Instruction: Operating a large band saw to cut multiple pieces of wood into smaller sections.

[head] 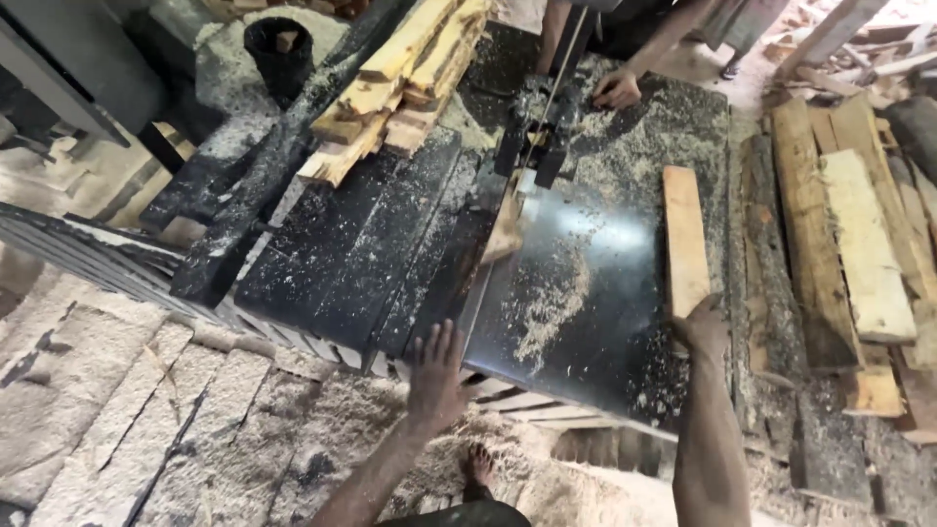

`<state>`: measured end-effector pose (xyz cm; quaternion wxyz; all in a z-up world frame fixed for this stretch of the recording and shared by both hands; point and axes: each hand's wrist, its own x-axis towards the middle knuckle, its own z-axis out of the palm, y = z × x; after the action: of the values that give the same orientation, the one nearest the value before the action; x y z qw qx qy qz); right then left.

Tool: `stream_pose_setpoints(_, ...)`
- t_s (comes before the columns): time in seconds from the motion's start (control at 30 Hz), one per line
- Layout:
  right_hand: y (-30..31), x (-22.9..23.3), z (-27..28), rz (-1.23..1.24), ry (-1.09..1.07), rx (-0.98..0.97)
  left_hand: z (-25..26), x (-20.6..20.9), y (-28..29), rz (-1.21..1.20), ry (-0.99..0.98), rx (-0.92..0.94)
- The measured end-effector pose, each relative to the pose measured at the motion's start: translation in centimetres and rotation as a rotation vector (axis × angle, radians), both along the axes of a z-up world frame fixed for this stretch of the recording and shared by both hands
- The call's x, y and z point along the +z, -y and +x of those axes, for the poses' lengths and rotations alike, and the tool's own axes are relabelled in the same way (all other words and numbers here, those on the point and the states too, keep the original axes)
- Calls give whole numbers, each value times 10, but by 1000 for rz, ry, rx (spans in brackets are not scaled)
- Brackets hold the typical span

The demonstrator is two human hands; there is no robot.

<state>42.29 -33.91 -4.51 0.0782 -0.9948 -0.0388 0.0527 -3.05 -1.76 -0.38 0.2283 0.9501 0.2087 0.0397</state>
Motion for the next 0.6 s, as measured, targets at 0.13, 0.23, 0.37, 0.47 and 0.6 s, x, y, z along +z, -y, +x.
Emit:
stream_pose_setpoints(0.13, -32, 3, -152, -84, -2, 98, -14, 22, 56, -32, 428, -101)
stream_pose_setpoints(0.23, -63, 34, -304, 136, -15, 68, -32, 11, 95, -866, -6, -2)
stream_pose_setpoints(0.37, -75, -25, -418, 1002, -504, -136, -88, -147, 133, -1173, 25, 190)
stream_pose_setpoints(0.47, -104, -35, -465, 1275, -652, -5, -134, -78, 106, -1501, 142, 250)
stream_pose_setpoints(0.6, -153, 21, -486, 927, -336, 343, -151, -98, 90, -2132, 306, 350)
